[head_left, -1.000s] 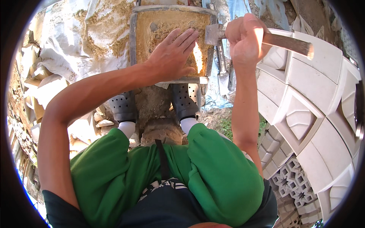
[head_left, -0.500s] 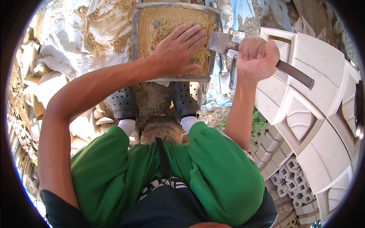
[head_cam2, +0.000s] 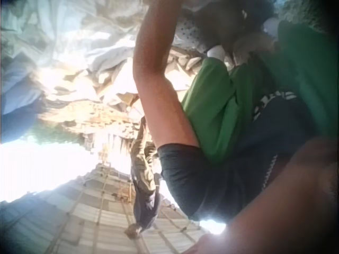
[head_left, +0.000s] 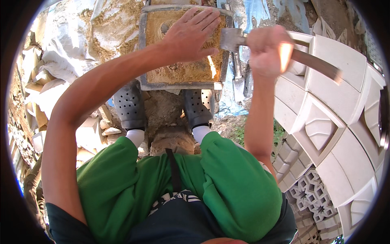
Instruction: The person uses a wooden mallet to repeatedly tap and compact sand into a square metal mold positioned on the ground.
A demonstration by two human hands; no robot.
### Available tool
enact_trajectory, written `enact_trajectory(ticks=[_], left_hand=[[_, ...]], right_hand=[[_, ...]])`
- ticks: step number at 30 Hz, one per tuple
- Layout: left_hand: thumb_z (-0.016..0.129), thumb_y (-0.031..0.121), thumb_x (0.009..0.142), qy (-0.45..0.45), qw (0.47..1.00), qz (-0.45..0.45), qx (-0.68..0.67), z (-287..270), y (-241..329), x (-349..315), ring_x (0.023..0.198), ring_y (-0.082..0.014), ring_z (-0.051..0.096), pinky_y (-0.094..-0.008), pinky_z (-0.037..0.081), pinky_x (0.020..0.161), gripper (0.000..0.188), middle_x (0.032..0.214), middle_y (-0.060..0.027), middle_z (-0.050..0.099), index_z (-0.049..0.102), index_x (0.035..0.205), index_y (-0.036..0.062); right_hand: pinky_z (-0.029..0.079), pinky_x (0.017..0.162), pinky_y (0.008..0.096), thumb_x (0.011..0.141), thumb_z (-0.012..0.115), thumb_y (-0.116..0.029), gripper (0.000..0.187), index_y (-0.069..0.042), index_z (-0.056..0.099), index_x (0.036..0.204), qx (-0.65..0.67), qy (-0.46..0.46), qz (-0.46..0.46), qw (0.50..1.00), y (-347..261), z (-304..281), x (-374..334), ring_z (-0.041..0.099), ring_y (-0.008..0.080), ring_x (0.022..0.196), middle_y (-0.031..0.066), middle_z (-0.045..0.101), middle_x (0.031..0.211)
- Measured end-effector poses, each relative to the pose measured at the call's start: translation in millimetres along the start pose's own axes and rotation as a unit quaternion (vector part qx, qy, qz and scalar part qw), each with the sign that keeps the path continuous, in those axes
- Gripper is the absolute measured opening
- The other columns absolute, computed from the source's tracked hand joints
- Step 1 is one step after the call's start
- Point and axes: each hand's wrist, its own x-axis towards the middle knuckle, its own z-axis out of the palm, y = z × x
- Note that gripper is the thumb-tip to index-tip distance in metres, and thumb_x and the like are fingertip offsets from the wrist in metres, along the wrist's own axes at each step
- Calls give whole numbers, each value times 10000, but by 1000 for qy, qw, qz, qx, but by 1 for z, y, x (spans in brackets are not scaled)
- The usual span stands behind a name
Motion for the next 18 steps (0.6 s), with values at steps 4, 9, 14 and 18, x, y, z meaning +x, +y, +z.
enact_trajectory(ticks=[4, 9, 14, 18], left_hand=[[417, 603, 1022, -15, 999, -36, -4, -10, -1, -7, 1556, -268, 230, -473, 122, 1280, 818, 1647, -165, 313, 358, 1550, -19], [593, 542, 959, 12, 999, -16, -44, -5, 2, -24, 1531, -327, 267, -489, 181, 1262, 855, 1604, -197, 362, 362, 1527, -53], [531, 581, 979, -22, 998, -25, -53, -5, 12, -30, 1550, -296, 223, -485, 134, 1271, 859, 1638, -179, 311, 349, 1537, -46], [519, 590, 981, -36, 997, -27, -55, -5, 20, -37, 1558, -279, 201, -490, 130, 1270, 863, 1653, -167, 285, 345, 1541, -43]], right_hand=[[182, 432, 326, 1003, 426, -142, 432, -128, 276, 598, -114, -46, 30, 992, -8, 15, 2, 207, 132, 437, 10, 280, 495], [178, 447, 330, 1020, 415, -173, 462, -118, 270, 585, -84, -27, 16, 996, -24, 19, 7, 205, 125, 440, 15, 295, 493], [167, 447, 334, 1023, 416, -209, 490, -117, 246, 573, -158, -24, 64, 985, 13, 25, -7, 183, 124, 443, 11, 275, 491], [245, 419, 276, 1011, 580, -134, 424, -64, 444, 615, -39, -25, 47, 998, -6, 16, 3, 344, 69, 442, -28, 404, 528]])
